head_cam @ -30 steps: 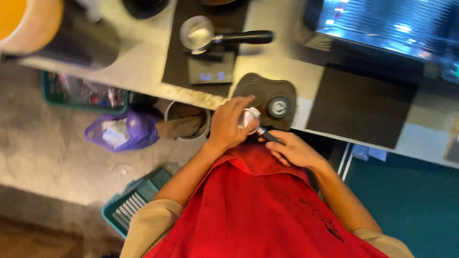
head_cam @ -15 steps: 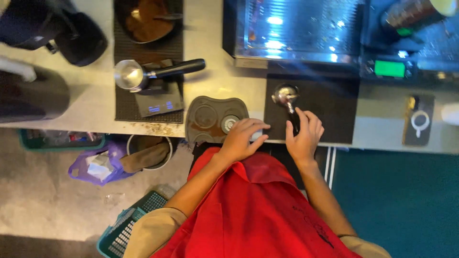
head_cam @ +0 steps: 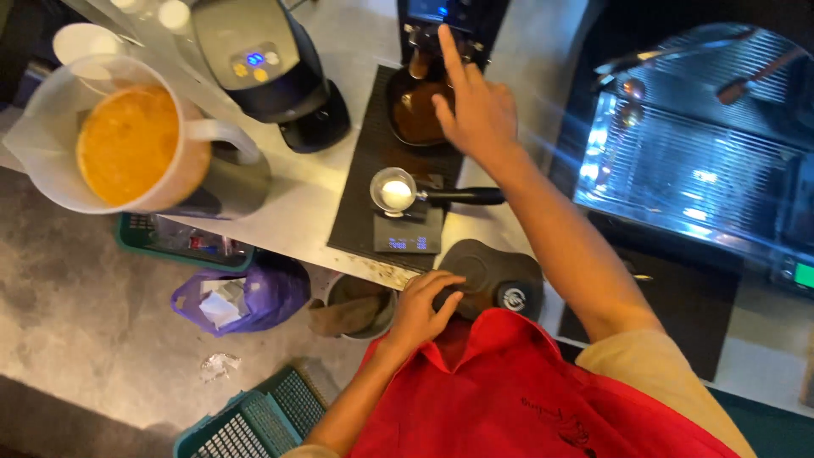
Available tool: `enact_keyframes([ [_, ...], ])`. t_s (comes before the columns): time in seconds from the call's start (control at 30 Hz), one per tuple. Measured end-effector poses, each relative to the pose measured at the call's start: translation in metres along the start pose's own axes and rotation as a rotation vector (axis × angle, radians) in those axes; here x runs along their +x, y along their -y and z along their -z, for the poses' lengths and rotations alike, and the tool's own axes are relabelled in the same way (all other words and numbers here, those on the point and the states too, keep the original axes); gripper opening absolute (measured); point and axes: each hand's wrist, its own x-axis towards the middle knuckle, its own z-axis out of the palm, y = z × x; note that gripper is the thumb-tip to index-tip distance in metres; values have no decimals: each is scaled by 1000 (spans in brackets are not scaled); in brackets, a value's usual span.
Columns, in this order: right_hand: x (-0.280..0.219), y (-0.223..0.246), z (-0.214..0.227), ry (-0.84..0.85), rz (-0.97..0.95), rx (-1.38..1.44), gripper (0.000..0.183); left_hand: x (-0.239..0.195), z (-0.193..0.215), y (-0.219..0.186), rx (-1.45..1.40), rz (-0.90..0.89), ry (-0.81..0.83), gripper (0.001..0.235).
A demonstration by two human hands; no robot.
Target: A barista prepares espresso by weighing coffee grounds, tamping them into a portafilter, and using an espresso machine.
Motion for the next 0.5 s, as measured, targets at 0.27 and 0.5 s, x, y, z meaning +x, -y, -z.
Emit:
enact_keyframes([
  [0.27, -21, -2, -23, -61, 86, 155, 24, -11, 70, 47, -16, 68, -23, 24],
  [0.5, -39, -21, -15, 404, -272, 139, 50, -17, 103, 68, -42, 155, -47, 18],
])
